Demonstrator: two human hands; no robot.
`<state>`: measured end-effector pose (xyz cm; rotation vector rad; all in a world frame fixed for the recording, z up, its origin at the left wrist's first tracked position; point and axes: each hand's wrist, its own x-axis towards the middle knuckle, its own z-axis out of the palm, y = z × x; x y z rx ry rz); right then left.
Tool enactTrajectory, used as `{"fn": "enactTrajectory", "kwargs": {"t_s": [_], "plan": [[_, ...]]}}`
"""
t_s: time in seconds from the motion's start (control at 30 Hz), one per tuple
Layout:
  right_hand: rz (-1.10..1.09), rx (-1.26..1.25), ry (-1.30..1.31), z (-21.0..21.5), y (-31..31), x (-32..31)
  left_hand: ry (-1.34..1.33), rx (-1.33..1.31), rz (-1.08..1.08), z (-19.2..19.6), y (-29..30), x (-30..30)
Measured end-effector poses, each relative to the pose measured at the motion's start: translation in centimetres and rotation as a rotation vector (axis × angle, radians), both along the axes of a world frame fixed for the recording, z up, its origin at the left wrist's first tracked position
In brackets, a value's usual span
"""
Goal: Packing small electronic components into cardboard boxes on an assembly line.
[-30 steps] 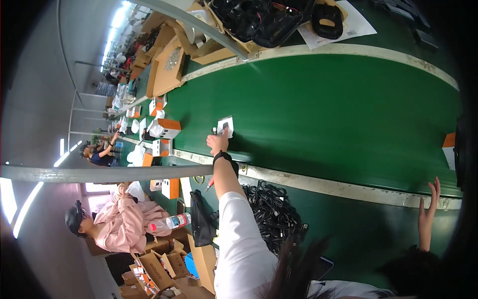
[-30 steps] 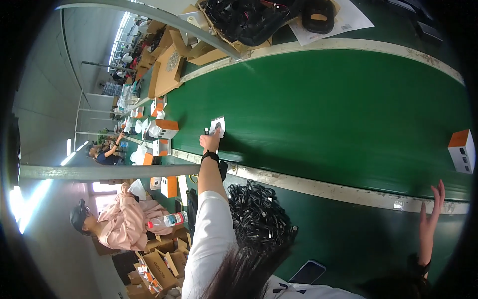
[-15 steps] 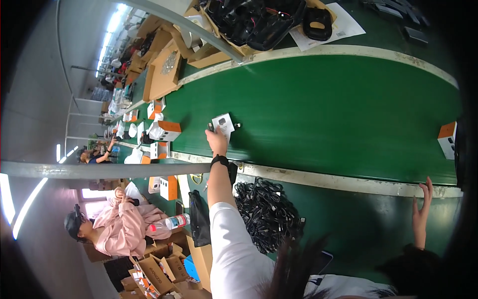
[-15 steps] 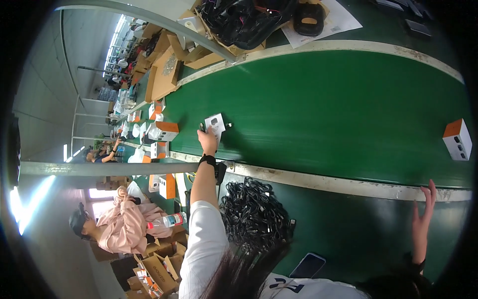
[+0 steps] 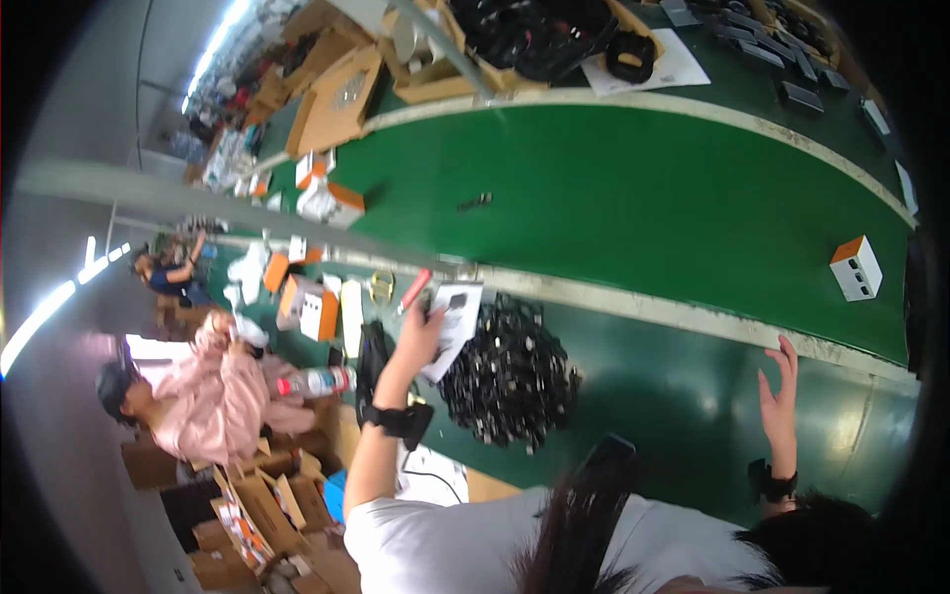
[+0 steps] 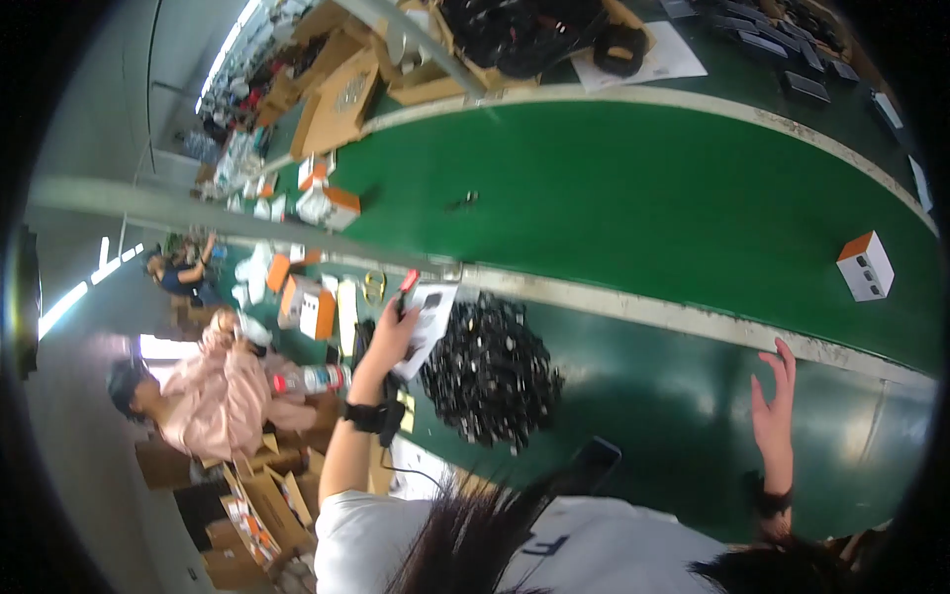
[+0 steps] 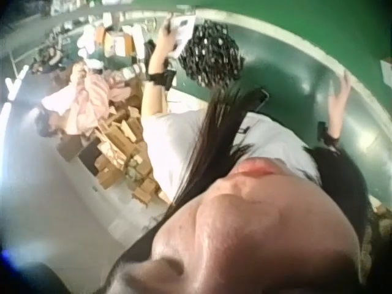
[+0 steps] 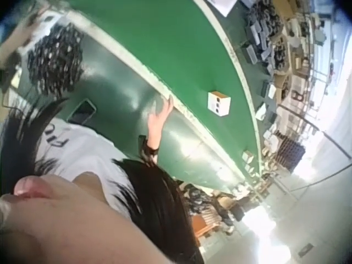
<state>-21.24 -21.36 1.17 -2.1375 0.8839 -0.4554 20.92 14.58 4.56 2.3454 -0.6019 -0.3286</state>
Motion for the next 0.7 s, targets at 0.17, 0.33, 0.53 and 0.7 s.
{"fn": "enactTrajectory", "kwargs": {"t_s": [0.17,0.33,0.53,0.7], "plan": [[0.039,-0.048,0.023,2.7,2.7,-0.9,0.395,0.631,0.406,2.9,21.2,-8.9],[0.081,-0.004,-0.006,3.7,5.9,-0.8,0.383,0.799,0.796,-4.5,39.9,-22.0],[0.118,0.082,0.071,4.5,7.2,-2.2,0.097,0.192,0.705,-5.0,30.5,-18.8],[0.133,0.123,0.078,4.8,8.3,-1.8,0.079,-0.203,0.301,-0.1,8.5,-9.7]]}}
